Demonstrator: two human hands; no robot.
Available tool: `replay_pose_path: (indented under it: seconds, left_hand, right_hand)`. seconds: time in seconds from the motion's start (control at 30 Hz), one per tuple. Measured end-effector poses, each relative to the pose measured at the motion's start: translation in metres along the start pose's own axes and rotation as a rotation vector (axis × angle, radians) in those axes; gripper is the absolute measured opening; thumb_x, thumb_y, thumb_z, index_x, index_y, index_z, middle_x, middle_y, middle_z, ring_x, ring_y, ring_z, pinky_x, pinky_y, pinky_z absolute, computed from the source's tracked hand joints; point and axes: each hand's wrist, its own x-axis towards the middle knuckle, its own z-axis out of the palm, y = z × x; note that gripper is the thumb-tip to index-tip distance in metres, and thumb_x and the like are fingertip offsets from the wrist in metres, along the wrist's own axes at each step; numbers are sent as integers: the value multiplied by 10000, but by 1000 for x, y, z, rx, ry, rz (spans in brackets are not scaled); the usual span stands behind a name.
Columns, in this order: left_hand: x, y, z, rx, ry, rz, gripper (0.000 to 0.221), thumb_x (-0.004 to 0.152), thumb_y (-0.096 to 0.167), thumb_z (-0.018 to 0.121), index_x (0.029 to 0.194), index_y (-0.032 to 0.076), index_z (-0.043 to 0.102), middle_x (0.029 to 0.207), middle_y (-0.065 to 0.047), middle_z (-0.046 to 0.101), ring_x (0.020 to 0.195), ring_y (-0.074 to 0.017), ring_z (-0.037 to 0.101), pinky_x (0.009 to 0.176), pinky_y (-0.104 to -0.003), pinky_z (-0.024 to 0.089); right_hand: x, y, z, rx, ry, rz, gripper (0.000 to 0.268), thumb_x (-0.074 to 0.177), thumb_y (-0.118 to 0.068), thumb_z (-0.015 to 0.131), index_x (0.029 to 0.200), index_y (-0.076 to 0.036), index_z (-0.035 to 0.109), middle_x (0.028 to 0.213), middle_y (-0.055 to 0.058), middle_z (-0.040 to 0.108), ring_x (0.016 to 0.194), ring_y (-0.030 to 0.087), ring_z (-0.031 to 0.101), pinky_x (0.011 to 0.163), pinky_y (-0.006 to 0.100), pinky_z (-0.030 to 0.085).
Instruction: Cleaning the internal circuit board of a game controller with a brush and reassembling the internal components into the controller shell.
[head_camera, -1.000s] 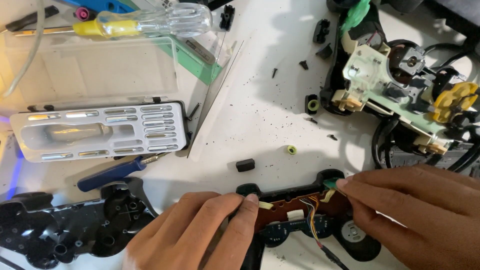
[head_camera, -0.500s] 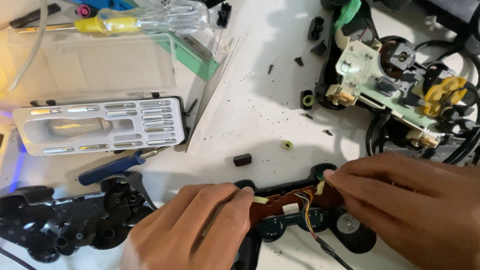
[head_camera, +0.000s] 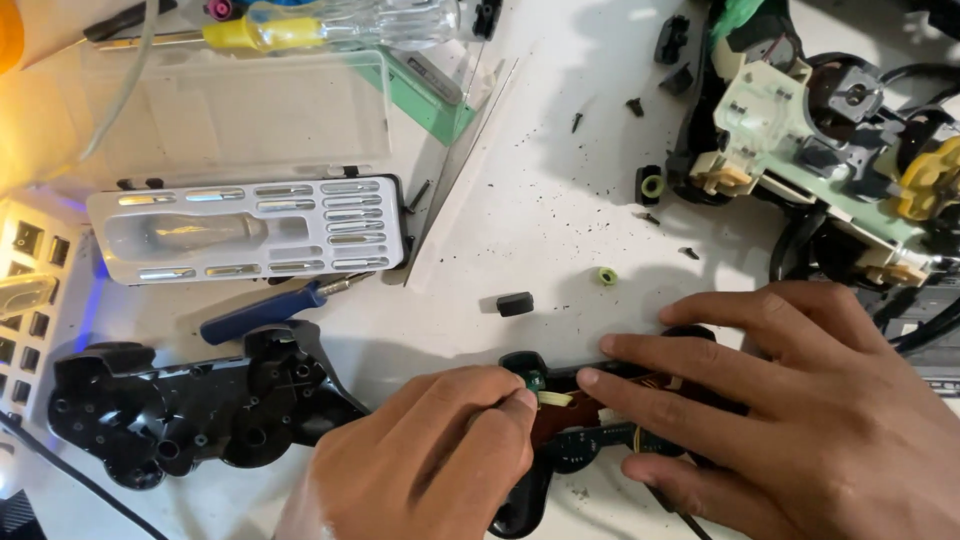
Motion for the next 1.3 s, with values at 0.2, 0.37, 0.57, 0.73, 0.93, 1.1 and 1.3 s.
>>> replay_pose_path:
  seconds: [0.2, 0.37, 0.57, 0.73, 0.93, 1.1, 1.3]
  left_hand:
    - [3, 7, -1, -58, 6, -31, 327, 933, 73, 700, 688, 125, 490, 786, -38, 673, 647, -122, 696, 461, -230, 468]
    - [10, 13, -4, -54, 39, -83, 146, 860, 63, 670, 739, 121, 612, 761, -16, 665, 638, -131, 692, 459, -254, 463]
    - [10, 2, -7, -71, -35, -6, 131, 873, 19, 706, 822, 125, 648, 831, -13, 714, 697, -135, 707, 488, -245, 488]
    - [13, -2, -14, -134, -96, 13, 30, 928, 122, 644, 905, 108, 658, 891, -46, 713, 711, -171, 682, 454, -296, 462]
    - [10, -13, -11, -25, -96, 250, 127, 952, -17, 707, 966, 75, 621, 966, -48, 706, 748, -176, 673, 540, -276, 503]
    - [7, -12, -13, 69, -41, 311, 146, 1008, 10, 681, 947, 95, 578, 781, -12, 600, 702, -170, 609, 524, -307, 427]
    - [3, -20, -1, 190, 50, 400, 176, 958, 56, 760, 943, 120, 596, 782, 2, 617, 682, -160, 629, 493, -301, 441]
  right_hand:
    - [1, -2, 1, -7, 16, -5, 462, 880, -503, 652, 1325, -392, 705, 1248, -98, 723, 1148, 272, 637, 916, 500, 466]
    - [5, -2, 0, 27, 48, 28, 392, 859, -478, 706, 1227, -356, 759, 1191, -95, 748, 1085, 269, 658, 854, 485, 486]
    - [5, 0, 1, 27, 38, 20, 381, 865, -476, 702, 1223, -357, 759, 1180, -94, 744, 1065, 264, 659, 829, 483, 491]
    - [6, -1, -1, 56, 49, 24, 360, 869, -455, 712, 1198, -328, 781, 1153, -77, 761, 1048, 259, 668, 802, 469, 490]
    - [7, -5, -7, 53, 57, 28, 403, 855, -409, 736, 1240, -298, 767, 1188, -56, 757, 1068, 268, 658, 828, 473, 493]
    - [-5, 5, -14, 79, -92, -99, 545, 1009, -476, 488, 1484, -229, 593, 1343, 55, 632, 1155, 330, 553, 880, 553, 438]
    - [-10, -9, -47, 353, -310, -84, 1100, 916, -681, 647, 1702, -164, 78, 1657, 170, 280, 1467, 406, 255, 1108, 631, 145]
